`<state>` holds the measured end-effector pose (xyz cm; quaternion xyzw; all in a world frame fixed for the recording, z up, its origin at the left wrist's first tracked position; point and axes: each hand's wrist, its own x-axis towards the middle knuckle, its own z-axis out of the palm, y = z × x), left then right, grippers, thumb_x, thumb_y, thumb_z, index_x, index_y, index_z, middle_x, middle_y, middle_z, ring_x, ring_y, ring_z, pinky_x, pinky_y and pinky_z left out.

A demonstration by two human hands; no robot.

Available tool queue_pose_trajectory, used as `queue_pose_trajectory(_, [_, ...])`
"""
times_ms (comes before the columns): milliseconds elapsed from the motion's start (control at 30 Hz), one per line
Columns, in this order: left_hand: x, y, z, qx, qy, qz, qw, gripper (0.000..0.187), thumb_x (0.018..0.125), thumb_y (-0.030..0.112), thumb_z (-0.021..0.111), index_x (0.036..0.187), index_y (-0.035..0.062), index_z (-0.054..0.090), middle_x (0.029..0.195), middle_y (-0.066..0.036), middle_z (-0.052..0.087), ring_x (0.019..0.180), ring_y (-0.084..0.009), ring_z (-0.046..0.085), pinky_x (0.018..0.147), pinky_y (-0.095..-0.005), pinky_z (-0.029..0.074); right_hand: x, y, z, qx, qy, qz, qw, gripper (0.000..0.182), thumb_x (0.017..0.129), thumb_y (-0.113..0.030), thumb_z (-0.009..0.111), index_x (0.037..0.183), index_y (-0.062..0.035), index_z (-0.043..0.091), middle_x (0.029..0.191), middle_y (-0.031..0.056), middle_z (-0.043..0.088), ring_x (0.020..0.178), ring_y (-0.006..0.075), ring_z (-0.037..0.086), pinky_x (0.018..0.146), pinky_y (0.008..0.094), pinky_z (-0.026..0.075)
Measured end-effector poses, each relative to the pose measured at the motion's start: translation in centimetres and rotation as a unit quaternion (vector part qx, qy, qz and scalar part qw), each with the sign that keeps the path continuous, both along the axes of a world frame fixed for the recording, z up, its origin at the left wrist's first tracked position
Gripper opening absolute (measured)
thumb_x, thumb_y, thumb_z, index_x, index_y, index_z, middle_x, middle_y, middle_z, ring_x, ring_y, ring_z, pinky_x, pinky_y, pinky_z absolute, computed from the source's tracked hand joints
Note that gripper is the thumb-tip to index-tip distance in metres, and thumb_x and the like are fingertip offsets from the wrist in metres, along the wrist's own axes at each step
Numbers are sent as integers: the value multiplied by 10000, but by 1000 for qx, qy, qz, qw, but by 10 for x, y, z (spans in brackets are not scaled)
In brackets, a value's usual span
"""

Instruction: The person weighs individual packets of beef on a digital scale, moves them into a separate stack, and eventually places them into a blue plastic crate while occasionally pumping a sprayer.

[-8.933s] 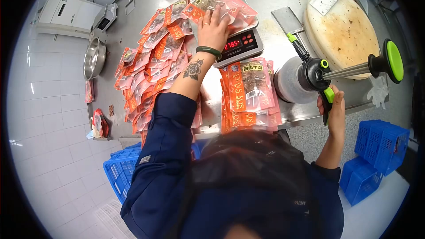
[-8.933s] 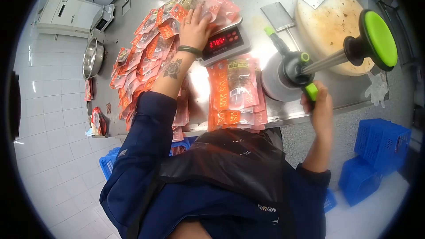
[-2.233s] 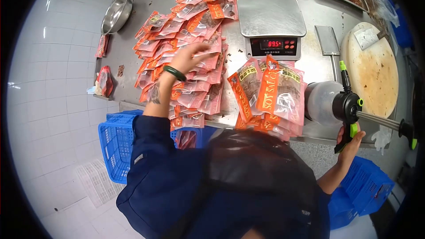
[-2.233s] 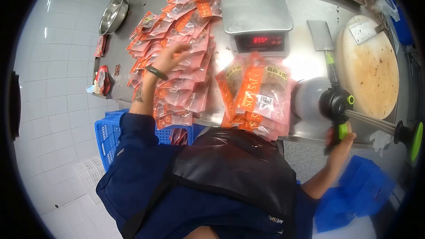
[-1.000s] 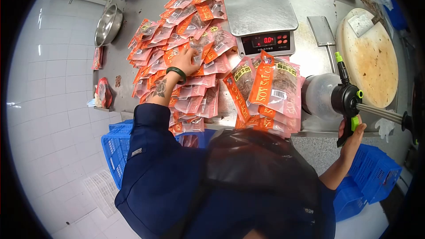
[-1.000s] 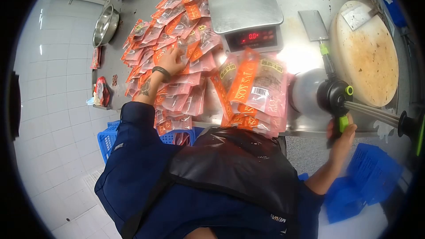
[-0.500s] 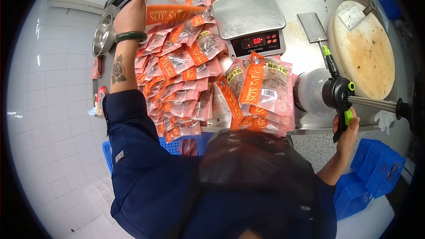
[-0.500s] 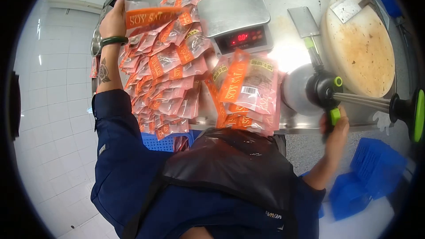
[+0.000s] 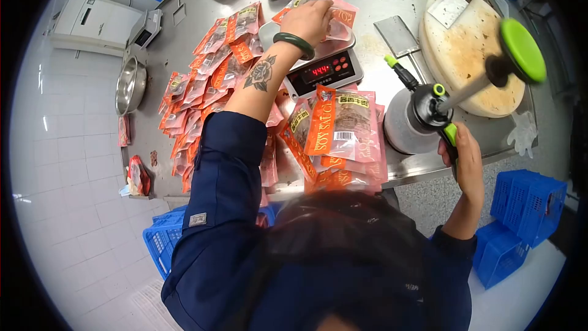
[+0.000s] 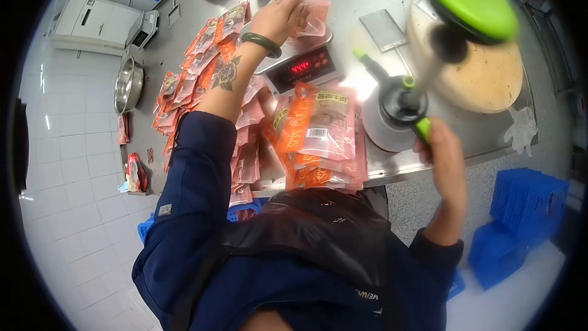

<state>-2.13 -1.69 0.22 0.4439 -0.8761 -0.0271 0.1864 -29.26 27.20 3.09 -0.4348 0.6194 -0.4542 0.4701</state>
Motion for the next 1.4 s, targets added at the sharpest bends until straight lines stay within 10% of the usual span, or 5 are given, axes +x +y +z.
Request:
queue_pose_trajectory(733, [0,13,3,29,16,16,999,350,894,386,507,1134,148,597,1105,-91,626,974,-293,599,780,-394,487,21,-42,22,85,52,62,993,377,986,-373,399,881,-51,563,644,-2,523,518,52,427,473,210,348])
queue_pose_trajectory(900, [58,23,14,-30,95,76,992,375,880,419,554,1130,139,568,980,-159,606,893,-326,606,760,-419,495,6,-20,4,30,21,41,999,585,952,-588,278,909,-56,519,651,7,508,510,55,423,465,196,331])
queue_pose_trajectory(1033, [186,42,-59,231,-80,187,952,485,784,463,656,1127,129,576,1017,-159,603,970,-334,588,844,-415,474,-6,10,-10,34,19,4,999,691,913,-665,238,973,-38,524,645,10,500,497,52,416,450,187,307])
queue_pose_trajectory(1167, [229,106,-110,243,-175,186,936,555,771,494,650,1195,143,581,1227,-147,540,1160,-347,499,950,-450,429,1,20,-15,26,-12,-14,999,683,919,-653,248,975,-33,527,644,12,497,489,53,410,445,187,304])
queue_pose_trajectory(1400, [236,95,-85,181,-202,207,940,275,897,329,515,934,75,614,945,-177,647,897,-346,618,758,-445,486,11,29,-18,7,-20,-53,998,647,929,-627,285,969,-30,531,647,12,498,498,53,418,452,182,306])
